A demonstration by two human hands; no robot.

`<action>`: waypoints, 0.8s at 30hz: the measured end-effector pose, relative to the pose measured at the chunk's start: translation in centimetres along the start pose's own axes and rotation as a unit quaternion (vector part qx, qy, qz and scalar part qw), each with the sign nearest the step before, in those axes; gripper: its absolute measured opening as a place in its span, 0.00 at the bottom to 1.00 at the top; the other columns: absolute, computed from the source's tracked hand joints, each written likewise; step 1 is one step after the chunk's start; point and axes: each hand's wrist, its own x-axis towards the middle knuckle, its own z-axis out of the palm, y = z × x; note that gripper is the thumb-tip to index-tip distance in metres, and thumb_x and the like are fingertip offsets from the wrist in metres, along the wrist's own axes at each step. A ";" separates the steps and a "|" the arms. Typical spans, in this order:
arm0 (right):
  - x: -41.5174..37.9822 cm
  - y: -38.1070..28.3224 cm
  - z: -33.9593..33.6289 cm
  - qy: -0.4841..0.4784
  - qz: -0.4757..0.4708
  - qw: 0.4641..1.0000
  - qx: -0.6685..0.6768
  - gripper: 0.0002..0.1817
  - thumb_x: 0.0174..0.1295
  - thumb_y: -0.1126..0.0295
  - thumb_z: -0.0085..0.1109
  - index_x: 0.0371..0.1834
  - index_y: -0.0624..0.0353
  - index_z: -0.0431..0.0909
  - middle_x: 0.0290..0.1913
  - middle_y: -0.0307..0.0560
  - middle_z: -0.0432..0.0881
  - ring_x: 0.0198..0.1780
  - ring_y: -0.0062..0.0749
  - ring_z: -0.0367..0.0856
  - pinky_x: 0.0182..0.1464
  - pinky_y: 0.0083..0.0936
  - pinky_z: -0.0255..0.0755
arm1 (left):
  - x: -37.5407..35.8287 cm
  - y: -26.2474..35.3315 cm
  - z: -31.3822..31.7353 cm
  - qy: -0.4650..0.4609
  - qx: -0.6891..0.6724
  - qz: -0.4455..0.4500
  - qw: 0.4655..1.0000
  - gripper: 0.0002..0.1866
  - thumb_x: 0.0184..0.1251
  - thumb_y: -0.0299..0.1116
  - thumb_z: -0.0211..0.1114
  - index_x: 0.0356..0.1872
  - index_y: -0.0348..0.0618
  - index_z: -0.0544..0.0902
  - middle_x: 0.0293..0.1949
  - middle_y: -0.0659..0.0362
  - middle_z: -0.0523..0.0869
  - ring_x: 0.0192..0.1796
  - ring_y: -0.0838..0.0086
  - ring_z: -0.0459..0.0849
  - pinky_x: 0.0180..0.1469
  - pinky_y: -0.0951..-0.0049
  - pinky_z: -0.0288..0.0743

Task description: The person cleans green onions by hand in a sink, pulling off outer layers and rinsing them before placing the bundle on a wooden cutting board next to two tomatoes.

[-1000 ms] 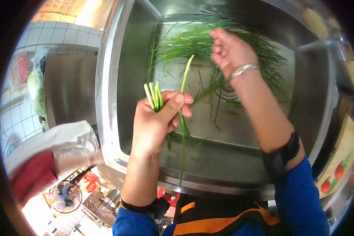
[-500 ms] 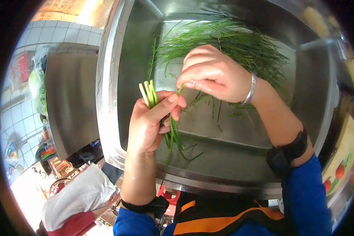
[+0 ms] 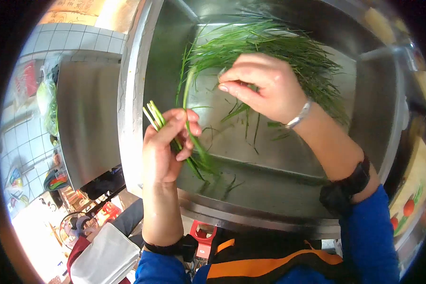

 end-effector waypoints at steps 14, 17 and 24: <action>1.8 -1.4 1.9 -0.208 0.294 0.886 0.291 0.10 0.50 0.69 0.55 0.34 0.60 0.76 0.33 0.40 0.78 0.31 0.24 0.74 0.33 0.20 0.70 | 2.0 1.2 -1.9 0.040 -0.014 0.100 0.994 0.12 0.60 0.34 0.51 0.41 0.37 0.73 0.33 0.61 0.74 0.28 0.82 0.72 0.12 0.91 0.52; 2.7 -2.4 2.8 -0.280 0.317 0.813 0.401 0.12 0.55 0.66 0.52 0.37 0.62 0.75 0.33 0.42 0.79 0.30 0.15 0.72 0.26 0.14 0.67 | 2.4 2.0 -1.8 0.060 -0.014 0.121 0.991 0.11 0.58 0.32 0.53 0.38 0.36 0.74 0.28 0.60 0.76 0.28 0.82 0.75 0.12 0.89 0.54; 2.0 -2.3 3.0 -0.283 0.410 0.642 0.583 0.16 0.56 0.64 0.46 0.39 0.69 0.70 0.33 0.51 0.78 0.32 0.29 0.79 0.19 0.13 0.66 | 3.2 2.6 -2.9 0.111 0.107 0.166 0.974 0.12 0.56 0.33 0.56 0.37 0.34 0.75 0.28 0.57 0.79 0.28 0.82 0.74 0.13 0.89 0.53</action>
